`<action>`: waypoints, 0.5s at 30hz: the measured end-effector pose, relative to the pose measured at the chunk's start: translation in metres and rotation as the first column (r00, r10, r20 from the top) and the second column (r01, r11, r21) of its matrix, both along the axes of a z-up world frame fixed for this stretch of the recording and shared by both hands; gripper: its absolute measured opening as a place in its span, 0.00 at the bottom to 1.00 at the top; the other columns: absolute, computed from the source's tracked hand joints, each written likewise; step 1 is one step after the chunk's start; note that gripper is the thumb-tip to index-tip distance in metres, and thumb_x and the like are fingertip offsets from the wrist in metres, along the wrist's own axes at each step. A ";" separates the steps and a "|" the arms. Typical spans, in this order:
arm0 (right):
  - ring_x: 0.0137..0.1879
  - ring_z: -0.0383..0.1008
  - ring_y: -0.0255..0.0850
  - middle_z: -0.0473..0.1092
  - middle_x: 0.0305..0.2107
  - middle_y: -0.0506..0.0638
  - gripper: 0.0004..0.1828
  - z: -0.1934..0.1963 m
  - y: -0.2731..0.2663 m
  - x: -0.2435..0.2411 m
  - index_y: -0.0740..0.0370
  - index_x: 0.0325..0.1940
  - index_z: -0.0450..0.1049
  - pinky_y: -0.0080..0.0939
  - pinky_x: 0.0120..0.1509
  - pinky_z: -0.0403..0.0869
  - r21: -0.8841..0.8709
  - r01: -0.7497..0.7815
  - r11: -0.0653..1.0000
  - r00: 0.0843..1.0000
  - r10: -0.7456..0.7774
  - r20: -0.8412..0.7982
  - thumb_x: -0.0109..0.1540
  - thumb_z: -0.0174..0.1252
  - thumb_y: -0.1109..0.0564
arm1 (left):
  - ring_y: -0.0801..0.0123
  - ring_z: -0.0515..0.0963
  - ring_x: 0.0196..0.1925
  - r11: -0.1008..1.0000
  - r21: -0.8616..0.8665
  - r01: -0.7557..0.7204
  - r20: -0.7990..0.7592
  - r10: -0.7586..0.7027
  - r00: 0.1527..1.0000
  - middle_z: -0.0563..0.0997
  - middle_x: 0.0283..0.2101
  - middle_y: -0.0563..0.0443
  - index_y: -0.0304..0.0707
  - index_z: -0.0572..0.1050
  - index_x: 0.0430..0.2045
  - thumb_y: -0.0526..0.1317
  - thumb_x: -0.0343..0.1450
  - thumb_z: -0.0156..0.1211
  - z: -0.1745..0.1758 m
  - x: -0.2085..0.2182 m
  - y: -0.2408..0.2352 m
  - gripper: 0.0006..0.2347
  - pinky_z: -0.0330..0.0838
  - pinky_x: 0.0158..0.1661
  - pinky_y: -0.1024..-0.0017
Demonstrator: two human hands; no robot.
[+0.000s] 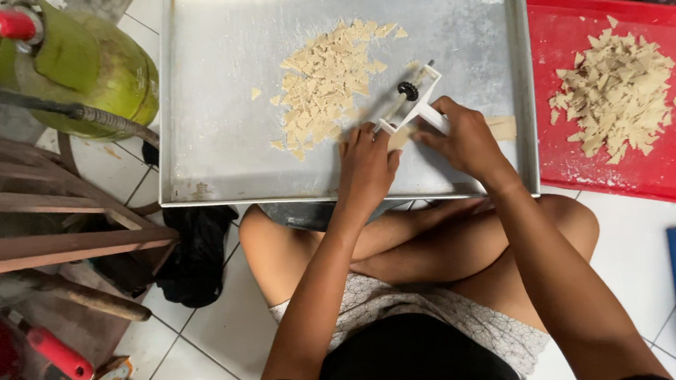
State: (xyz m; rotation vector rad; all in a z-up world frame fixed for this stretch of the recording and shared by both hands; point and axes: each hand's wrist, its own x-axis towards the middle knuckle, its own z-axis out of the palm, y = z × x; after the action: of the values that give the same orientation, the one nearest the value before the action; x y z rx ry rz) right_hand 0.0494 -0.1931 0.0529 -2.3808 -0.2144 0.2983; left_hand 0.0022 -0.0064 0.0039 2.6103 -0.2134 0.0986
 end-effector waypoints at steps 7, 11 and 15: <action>0.58 0.76 0.57 0.78 0.44 0.51 0.17 -0.003 0.010 0.006 0.49 0.47 0.75 0.58 0.62 0.72 -0.057 0.049 0.997 0.989 -0.056 -0.135 0.57 0.71 0.52 | 0.49 0.71 0.57 1.000 -0.021 -0.004 -0.031 0.004 1.000 0.74 0.52 0.43 0.44 0.75 0.52 0.43 0.70 0.63 -0.002 0.001 0.000 0.16 0.67 0.54 0.49; 0.57 0.76 0.56 0.79 0.43 0.51 0.16 -0.004 0.009 0.009 0.48 0.46 0.75 0.59 0.61 0.73 -0.117 0.049 0.992 0.991 -0.063 -0.122 0.57 0.71 0.50 | 0.51 0.72 0.56 1.000 0.002 0.002 -0.019 -0.002 1.000 0.73 0.52 0.45 0.48 0.75 0.53 0.44 0.71 0.63 -0.004 0.002 0.001 0.16 0.68 0.52 0.51; 0.57 0.77 0.54 0.78 0.42 0.50 0.16 -0.010 0.005 0.016 0.47 0.46 0.75 0.58 0.60 0.73 -0.144 0.064 0.987 0.990 -0.081 -0.113 0.57 0.72 0.49 | 0.54 0.72 0.54 1.000 0.013 0.028 -0.030 -0.028 0.999 0.72 0.49 0.49 0.55 0.71 0.60 0.43 0.73 0.61 0.010 -0.003 0.002 0.19 0.68 0.51 0.53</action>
State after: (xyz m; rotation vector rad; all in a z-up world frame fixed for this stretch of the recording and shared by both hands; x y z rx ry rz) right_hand 0.0659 -0.1884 0.0428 -2.4935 -0.0523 0.4312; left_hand -0.0008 -0.0047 0.0139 2.6189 -0.2405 0.0482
